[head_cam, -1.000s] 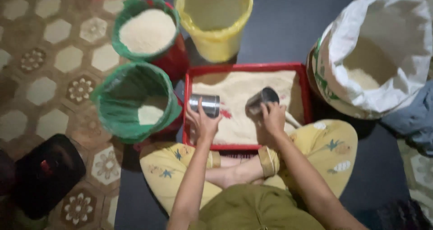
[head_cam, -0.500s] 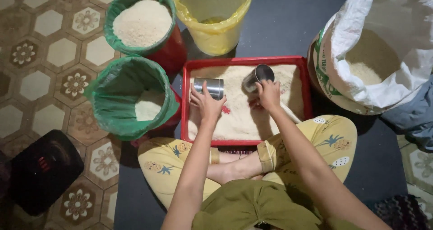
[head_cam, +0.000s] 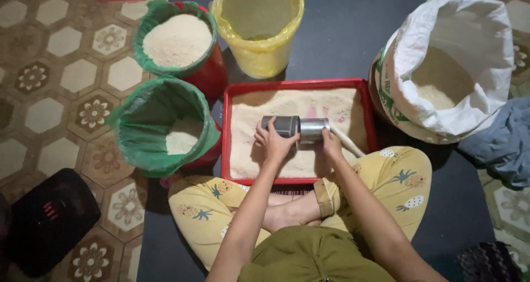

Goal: Transferring powder from a central tray into multiple bags using small metal cups while sitting on the floor.

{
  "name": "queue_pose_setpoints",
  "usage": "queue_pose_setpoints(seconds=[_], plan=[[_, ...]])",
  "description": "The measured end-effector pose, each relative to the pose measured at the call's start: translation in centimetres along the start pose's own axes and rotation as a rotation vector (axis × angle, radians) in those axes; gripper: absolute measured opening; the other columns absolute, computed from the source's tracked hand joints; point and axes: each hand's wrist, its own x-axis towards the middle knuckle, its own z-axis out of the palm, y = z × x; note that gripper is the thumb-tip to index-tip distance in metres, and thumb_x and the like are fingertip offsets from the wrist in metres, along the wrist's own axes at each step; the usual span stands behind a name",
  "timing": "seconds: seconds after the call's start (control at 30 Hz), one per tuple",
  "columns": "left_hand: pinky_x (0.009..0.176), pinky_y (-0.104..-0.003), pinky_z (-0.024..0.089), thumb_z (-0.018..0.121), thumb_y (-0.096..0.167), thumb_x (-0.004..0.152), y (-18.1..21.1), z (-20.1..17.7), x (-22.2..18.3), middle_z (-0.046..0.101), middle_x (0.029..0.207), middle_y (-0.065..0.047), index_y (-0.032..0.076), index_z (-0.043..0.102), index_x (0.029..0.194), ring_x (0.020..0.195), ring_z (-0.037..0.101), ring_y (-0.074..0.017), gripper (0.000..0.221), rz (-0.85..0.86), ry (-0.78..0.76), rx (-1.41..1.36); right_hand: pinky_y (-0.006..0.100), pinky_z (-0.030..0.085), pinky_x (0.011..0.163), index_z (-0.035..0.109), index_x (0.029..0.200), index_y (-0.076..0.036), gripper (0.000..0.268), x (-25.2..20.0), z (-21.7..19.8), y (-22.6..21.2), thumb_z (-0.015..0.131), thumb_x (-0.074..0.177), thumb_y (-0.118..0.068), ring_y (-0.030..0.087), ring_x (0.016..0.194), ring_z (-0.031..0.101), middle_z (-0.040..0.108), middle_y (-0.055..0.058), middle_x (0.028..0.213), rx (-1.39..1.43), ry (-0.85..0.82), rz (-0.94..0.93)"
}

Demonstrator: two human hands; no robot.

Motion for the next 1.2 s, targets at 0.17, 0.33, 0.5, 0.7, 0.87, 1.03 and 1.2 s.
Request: queue_pose_setpoints(seconds=[0.17,0.33,0.5,0.7,0.87,1.03,1.2], plan=[[0.115,-0.057,0.031,0.083,0.066,0.062,-1.3,-2.8,0.2,0.030,0.156,-0.013,0.034,0.047,0.147,0.141,0.040,-0.0395,0.097,-0.157,-0.093,-0.043,0.056,0.048,0.106,0.061,0.141,0.001,0.065,-0.7,-0.6,-1.1,0.052,0.108,-0.054,0.045,0.131,0.055,0.058,0.029,0.142,0.052,0.010,0.009],[0.113,-0.048,0.039,0.069,0.090,0.068,-7.5,-2.0,2.4,0.049,0.148,-0.003,0.052,0.047,0.144,0.131,0.059,-0.0309,0.088,-0.370,-0.185,-0.149,0.052,0.056,0.095,0.060,0.143,0.000,0.071,-0.8,-0.6,-0.5,0.055,0.106,-0.060,0.044,0.126,0.060,0.059,0.030,0.139,0.120,0.003,0.001],[0.118,-0.063,0.031,0.080,0.062,0.075,-8.2,-5.3,0.6,0.042,0.157,-0.024,0.024,0.052,0.149,0.148,0.033,-0.0483,0.087,-0.447,-0.035,-0.685,0.039,0.058,0.077,0.071,0.085,-0.012,0.032,-4.8,-0.8,-3.6,0.062,0.104,-0.036,0.030,0.087,0.068,0.069,0.008,0.080,-0.328,0.063,-0.593],[0.126,-0.055,0.017,0.078,0.043,0.083,-4.5,-8.7,-1.0,0.031,0.157,-0.038,0.004,0.045,0.151,0.152,0.024,-0.0498,0.085,-0.352,0.077,-0.887,0.044,0.046,0.084,0.065,0.073,-0.015,0.025,-7.7,0.9,-6.3,0.080,0.079,-0.033,0.028,0.085,0.055,0.061,0.004,0.077,-0.832,0.000,-1.210],[0.120,-0.052,0.031,0.086,0.046,0.073,-3.3,-7.8,0.1,0.046,0.150,-0.027,0.018,0.057,0.146,0.143,0.041,-0.0424,0.083,-0.309,0.177,-0.718,0.041,0.049,0.085,0.066,0.099,-0.019,0.019,-8.4,1.7,-6.4,0.075,0.086,-0.029,0.028,0.093,0.058,0.061,0.003,0.103,-0.790,0.011,-1.055],[0.118,-0.051,0.032,0.097,0.048,0.057,-3.3,-4.3,3.0,0.040,0.144,-0.020,0.028,0.059,0.142,0.139,0.042,-0.0416,0.096,-0.008,0.305,-0.432,0.045,0.053,0.094,0.061,0.124,-0.018,0.036,-5.0,2.7,-2.8,0.073,0.089,-0.021,0.035,0.107,0.062,0.055,0.011,0.131,-0.657,-0.009,-0.907],[0.104,-0.060,0.037,0.092,0.042,0.049,1.8,-4.9,1.0,0.029,0.154,-0.021,0.027,0.053,0.143,0.134,0.039,-0.0452,0.103,0.439,0.223,0.019,0.050,0.056,0.099,0.051,0.134,-0.014,0.059,-6.0,2.6,-4.1,0.080,0.083,-0.016,0.043,0.113,0.063,0.041,0.020,0.146,-0.430,-0.050,-0.675]])
